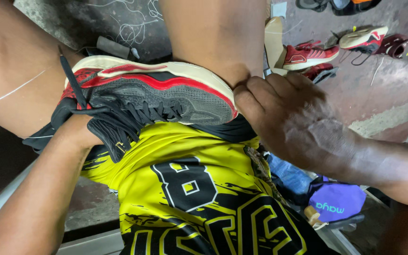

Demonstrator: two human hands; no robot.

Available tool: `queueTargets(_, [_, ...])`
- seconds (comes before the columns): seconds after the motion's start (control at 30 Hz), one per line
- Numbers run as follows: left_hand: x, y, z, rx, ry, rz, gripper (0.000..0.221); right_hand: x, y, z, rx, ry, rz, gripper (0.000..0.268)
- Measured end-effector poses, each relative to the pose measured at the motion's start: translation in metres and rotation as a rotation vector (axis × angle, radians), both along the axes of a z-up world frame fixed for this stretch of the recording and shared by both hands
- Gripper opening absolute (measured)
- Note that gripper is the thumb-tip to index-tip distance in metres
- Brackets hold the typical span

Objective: The person is sewing the sole of a sneaker using a needle and thread while holding the shoe between their legs.

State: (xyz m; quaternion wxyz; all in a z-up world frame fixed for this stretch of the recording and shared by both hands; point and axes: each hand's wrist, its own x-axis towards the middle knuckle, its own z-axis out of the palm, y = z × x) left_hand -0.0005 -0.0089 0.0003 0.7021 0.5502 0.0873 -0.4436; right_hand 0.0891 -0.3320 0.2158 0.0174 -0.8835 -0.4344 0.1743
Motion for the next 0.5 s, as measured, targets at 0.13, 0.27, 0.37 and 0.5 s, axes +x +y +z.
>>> queueTargets(0.13, [0.002,0.001,-0.001,-0.016,0.039,0.073,0.037,0.006,-0.015,-0.003,0.023,-0.004,0.06,0.015])
queueTargets(0.27, [0.009,-0.004,0.01,-0.107,0.126,0.175,0.036,0.013,-0.034,-0.004,-0.059,-0.041,-0.013,0.046])
queueTargets(0.37, [0.01,-0.004,0.017,-0.08,0.137,0.184,0.036,0.012,-0.031,-0.003,-0.007,-0.108,-0.011,0.042])
queueTargets(0.5, [0.012,0.0,0.021,-0.05,0.102,0.169,0.035,0.002,-0.008,-0.005,0.042,-0.184,0.003,0.012])
